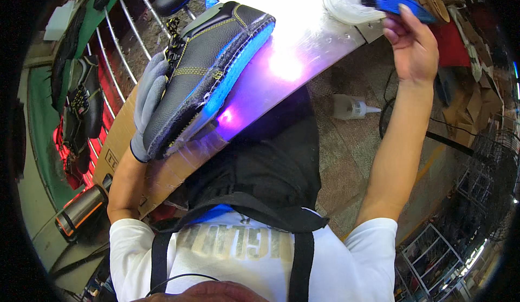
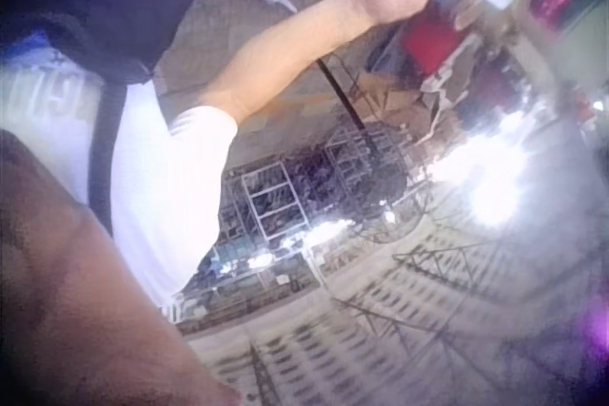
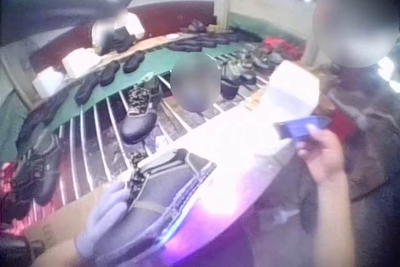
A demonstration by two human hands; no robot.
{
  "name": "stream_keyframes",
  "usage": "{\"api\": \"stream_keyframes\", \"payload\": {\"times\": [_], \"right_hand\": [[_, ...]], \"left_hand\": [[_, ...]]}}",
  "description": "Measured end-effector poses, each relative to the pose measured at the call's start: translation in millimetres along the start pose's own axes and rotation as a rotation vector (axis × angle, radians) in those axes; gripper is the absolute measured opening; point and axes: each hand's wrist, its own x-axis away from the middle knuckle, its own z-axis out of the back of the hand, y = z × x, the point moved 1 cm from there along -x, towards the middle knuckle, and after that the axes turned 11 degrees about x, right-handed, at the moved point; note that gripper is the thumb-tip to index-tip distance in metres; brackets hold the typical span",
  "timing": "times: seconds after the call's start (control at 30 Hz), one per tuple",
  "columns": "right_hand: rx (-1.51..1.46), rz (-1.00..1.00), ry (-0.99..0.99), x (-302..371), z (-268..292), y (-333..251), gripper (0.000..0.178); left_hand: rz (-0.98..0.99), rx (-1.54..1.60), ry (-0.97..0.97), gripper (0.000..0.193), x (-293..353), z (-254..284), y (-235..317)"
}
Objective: The person applies glue to the bottom edges and soles of black work boots using a blue brush, dipping it into a container of white liquid, and places the boots onto a conveyor belt.
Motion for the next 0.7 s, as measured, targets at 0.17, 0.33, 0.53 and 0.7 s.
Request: {"api": "stream_keyframes", "payload": {"times": [0.17,0.33,0.53,0.7], "right_hand": [[0.155,-0.141,0.024,17,-31,50,0.02],[0.061,0.069,0.117,76,-122,66,0.015],[0.204,0.147,0.186,102,-152,79,0.013],[0.19,0.15,0.075,79,-136,68,0.013]], "left_hand": [[0.601,0.31,-0.038,0.061,20,18,-10],[0.831,0.576,0.057,0.064,34,13,-12],[0.748,0.334,-0.133,0.069,49,25,-21],[0.678,0.225,-0.191,0.071,91,37,-38]]}}
